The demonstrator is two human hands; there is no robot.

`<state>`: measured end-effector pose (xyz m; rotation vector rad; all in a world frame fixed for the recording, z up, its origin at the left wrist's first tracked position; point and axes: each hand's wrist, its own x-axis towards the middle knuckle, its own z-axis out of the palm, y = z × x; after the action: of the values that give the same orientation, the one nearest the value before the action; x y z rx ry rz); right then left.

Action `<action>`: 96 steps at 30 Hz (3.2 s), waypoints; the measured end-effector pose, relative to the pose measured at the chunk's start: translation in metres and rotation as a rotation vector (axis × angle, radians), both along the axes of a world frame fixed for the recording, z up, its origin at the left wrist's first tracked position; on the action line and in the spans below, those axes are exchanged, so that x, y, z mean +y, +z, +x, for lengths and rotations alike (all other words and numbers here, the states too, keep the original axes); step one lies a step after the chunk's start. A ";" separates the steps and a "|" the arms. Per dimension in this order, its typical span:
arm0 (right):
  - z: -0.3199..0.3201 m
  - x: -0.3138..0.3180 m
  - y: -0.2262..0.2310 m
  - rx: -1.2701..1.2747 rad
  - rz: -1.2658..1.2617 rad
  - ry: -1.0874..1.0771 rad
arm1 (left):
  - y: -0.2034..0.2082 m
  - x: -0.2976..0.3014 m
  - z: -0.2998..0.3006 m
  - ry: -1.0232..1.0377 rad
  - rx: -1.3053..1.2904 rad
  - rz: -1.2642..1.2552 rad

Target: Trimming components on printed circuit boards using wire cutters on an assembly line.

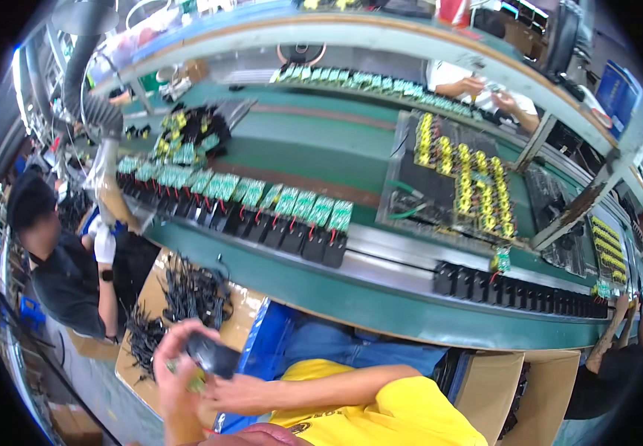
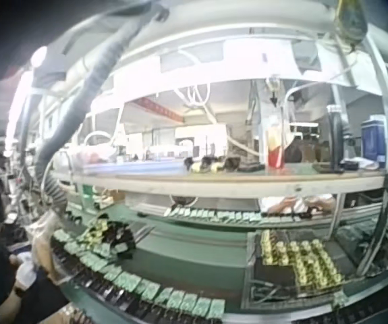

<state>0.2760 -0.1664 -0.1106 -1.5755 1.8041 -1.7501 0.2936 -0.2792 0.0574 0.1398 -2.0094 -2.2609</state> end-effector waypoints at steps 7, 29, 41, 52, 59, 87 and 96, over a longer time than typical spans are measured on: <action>-0.059 0.146 0.071 0.352 0.262 -0.449 | 0.174 0.066 -0.317 -0.224 0.383 -0.036; -0.091 0.400 0.156 0.378 0.564 -1.311 | 0.006 0.178 -0.207 -0.713 1.247 -1.088; -0.354 0.320 0.059 0.475 1.314 -1.166 | -0.102 0.230 -0.124 -0.802 0.793 -0.618; -0.217 0.410 0.154 -0.218 0.043 -1.035 | -0.041 0.244 -0.217 -0.712 0.856 -0.633; -0.002 0.437 0.127 -0.655 -0.949 -0.755 | -0.034 0.443 -0.410 -0.637 0.985 -1.126; 0.025 0.651 0.044 -0.238 0.826 -2.286 | -0.031 0.303 -0.303 -1.221 -0.039 -0.125; -0.001 0.550 0.066 -0.245 1.021 -2.311 | -0.054 0.283 -0.223 -1.118 -0.011 0.041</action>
<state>0.2748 0.3838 -0.0451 1.6891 3.1665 -0.2467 0.0703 0.0035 0.0029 -1.2666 -2.3574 -2.7816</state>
